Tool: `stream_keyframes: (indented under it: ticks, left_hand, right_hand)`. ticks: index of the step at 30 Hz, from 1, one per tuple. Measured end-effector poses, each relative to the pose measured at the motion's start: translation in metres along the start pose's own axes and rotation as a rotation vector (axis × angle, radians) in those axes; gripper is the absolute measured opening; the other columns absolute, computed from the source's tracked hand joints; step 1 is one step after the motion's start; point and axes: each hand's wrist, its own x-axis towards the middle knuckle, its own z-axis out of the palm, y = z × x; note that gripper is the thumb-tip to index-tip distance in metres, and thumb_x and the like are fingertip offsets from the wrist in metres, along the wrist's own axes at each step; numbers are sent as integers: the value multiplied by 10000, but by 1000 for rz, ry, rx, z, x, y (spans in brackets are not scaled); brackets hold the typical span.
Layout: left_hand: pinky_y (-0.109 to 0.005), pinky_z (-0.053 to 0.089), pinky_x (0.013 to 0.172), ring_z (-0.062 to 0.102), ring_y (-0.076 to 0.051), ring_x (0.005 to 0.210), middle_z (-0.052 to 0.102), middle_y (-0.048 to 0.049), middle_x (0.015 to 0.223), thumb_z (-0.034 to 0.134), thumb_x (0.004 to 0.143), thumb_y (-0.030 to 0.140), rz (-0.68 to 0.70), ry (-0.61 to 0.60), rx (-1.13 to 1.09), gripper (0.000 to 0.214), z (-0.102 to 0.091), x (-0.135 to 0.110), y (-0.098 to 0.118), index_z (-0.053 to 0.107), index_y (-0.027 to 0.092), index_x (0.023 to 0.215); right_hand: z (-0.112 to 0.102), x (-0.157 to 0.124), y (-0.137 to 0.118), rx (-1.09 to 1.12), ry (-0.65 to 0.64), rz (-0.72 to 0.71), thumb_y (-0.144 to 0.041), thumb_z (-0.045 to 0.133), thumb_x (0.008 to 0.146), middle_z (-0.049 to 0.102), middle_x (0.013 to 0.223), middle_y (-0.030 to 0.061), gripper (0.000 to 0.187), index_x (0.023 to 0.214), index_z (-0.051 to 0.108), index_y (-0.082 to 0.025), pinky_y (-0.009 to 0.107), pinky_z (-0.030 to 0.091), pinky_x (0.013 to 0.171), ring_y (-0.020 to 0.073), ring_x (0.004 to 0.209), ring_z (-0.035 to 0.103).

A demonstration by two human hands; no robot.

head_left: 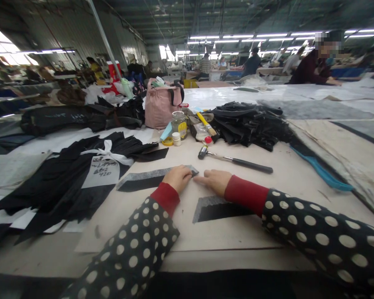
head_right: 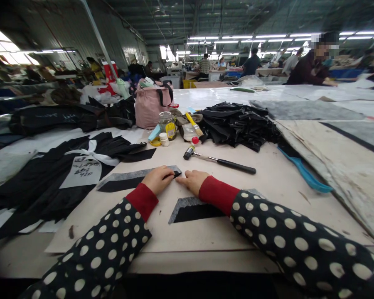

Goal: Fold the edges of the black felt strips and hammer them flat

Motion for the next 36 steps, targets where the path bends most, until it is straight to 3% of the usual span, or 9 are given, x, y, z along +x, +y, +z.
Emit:
stream_keyframes:
  ticks: [6, 13, 19, 23, 27, 31, 36]
  left_hand:
    - [-252, 390, 673, 525, -155, 774, 569, -22, 807, 379, 816, 223, -35, 19, 73, 179, -5, -2, 9, 551, 192, 779]
    - [-262, 368, 623, 546, -167, 735, 577, -32, 818, 310, 835, 226, -254, 22, 104, 173, -8, -1, 10, 479, 195, 850]
    - [-272, 366, 634, 551, -177, 743, 577, -41, 845, 307, 845, 249, -267, -27, 111, 171, -13, -2, 15, 471, 203, 860]
    - [-269, 367, 618, 554, -180, 748, 576, -40, 836, 312, 844, 250, -258, -37, 106, 162, -15, -3, 17, 468, 206, 841]
    - [-272, 366, 590, 549, -184, 710, 569, -38, 789, 309, 839, 243, -256, -35, 73, 166, -14, -3, 13, 465, 201, 799]
    - [-258, 374, 615, 527, -163, 703, 546, -22, 742, 346, 818, 208, -189, 135, -41, 132, -19, -2, 9, 467, 190, 767]
    - [-219, 389, 580, 481, -113, 616, 491, 16, 667, 413, 807, 277, -247, 663, -360, 131, -47, -3, -4, 488, 175, 773]
  right_hand:
    - [-5, 10, -7, 7, -44, 85, -228, 305, 841, 537, 890, 92, 348, 1168, 420, -211, 285, 382, 543, 208, 740, 570]
    - [-13, 11, -17, -31, -103, 117, -157, 335, 803, 543, 891, 112, 291, 1048, 492, -159, 279, 404, 540, 219, 770, 582]
    - [-23, 11, -25, -29, -101, 96, -162, 369, 789, 573, 909, 107, 442, 1227, 364, -223, 311, 422, 518, 245, 728, 594]
    - [-29, 23, -29, -43, -39, 106, -133, 352, 799, 570, 936, 132, 304, 1035, 544, -133, 329, 431, 597, 246, 819, 558]
    - [-24, 40, -29, -40, 67, -52, -147, 343, 818, 563, 966, 130, 283, 875, 618, -112, 340, 408, 709, 242, 924, 493]
    - [-11, 50, -26, -25, 49, -44, -264, 340, 850, 573, 951, 119, 322, 1015, 579, -125, 327, 403, 717, 209, 854, 521]
    - [-5, 54, -24, -9, 86, 20, -406, 334, 840, 558, 955, 106, 407, 1187, 460, -234, 336, 410, 663, 225, 822, 535]
